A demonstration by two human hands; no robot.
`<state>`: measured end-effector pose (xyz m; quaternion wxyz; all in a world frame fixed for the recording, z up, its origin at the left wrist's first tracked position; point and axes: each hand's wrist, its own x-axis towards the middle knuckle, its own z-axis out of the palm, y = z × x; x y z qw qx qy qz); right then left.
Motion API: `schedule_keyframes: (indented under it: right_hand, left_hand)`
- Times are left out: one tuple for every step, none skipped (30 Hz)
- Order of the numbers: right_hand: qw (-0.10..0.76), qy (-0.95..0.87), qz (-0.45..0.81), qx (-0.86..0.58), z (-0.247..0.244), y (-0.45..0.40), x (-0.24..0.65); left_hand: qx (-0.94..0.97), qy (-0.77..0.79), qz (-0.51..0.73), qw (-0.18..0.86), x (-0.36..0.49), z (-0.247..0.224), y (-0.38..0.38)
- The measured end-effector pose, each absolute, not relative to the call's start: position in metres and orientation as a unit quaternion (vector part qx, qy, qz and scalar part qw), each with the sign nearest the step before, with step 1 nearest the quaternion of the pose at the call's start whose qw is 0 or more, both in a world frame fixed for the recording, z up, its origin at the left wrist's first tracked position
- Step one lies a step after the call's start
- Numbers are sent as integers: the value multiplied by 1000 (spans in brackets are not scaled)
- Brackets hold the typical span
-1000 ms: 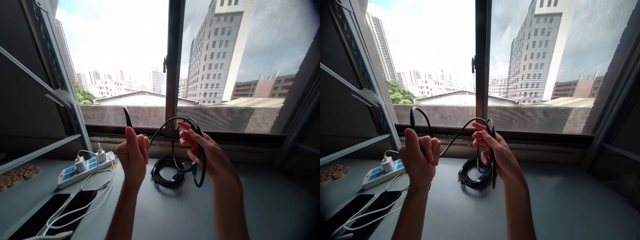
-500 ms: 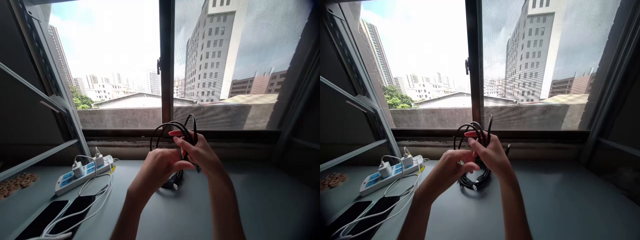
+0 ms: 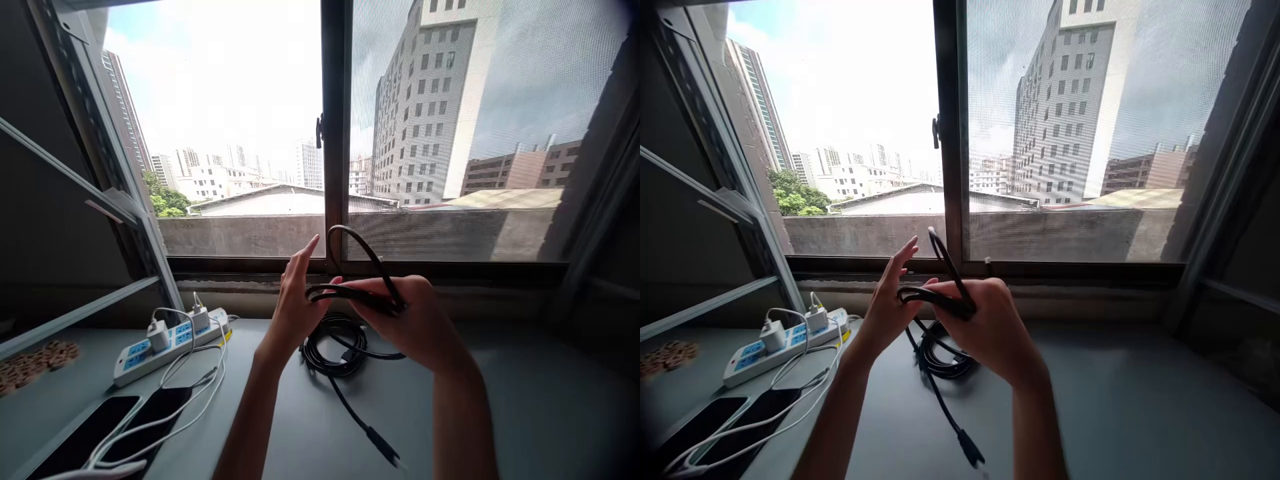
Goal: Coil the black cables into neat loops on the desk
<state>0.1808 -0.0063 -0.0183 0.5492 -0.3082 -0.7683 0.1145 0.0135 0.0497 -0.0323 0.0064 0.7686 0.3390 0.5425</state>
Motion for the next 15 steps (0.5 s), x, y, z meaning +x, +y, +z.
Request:
schedule_keyframes:
  right_hand:
    - [550,-770,117,-300,-19,-6,181]
    - [550,-772,121,-294,-19,-6,181]
    - [548,-774,127,-289,-19,-5,181]
    - [549,-774,134,-287,-19,-4,181]
    - [550,-772,141,-286,-20,-3,181]
    - [553,-769,146,-286,-20,-1,181]
    - [557,-765,149,-287,-20,1,181]
    - [560,-761,150,-290,-21,3,180]
    - [562,-758,148,-296,-21,5,179]
    - [564,-754,143,-305,-22,8,178]
    - [568,-748,130,-318,-23,11,178]
    - [574,-740,109,-334,-23,14,177]
    - [577,-731,85,-354,-24,17,177]
    - [578,-724,60,-372,-25,19,177]
    - [576,-721,38,-382,-25,20,176]
  left_hand:
    - [758,333,561,9,16,-33,52]
    - [742,329,585,5,17,-33,54]
    - [723,329,607,-4,19,-33,54]
    - [705,330,627,-17,19,-32,53]
    - [690,333,641,-30,20,-31,52]
    - [681,339,648,-40,19,-29,51]
    - [675,349,649,-42,19,-28,49]
    - [671,365,645,-32,18,-28,47]
    - [667,386,637,-11,17,-27,46]
    - [661,410,628,16,17,-27,45]
    - [653,432,621,40,16,-28,45]
    - [644,449,617,54,15,-28,44]
    - [636,463,615,56,15,-29,44]
    - [630,473,614,47,15,-29,44]
    - [624,484,613,30,15,-29,44]
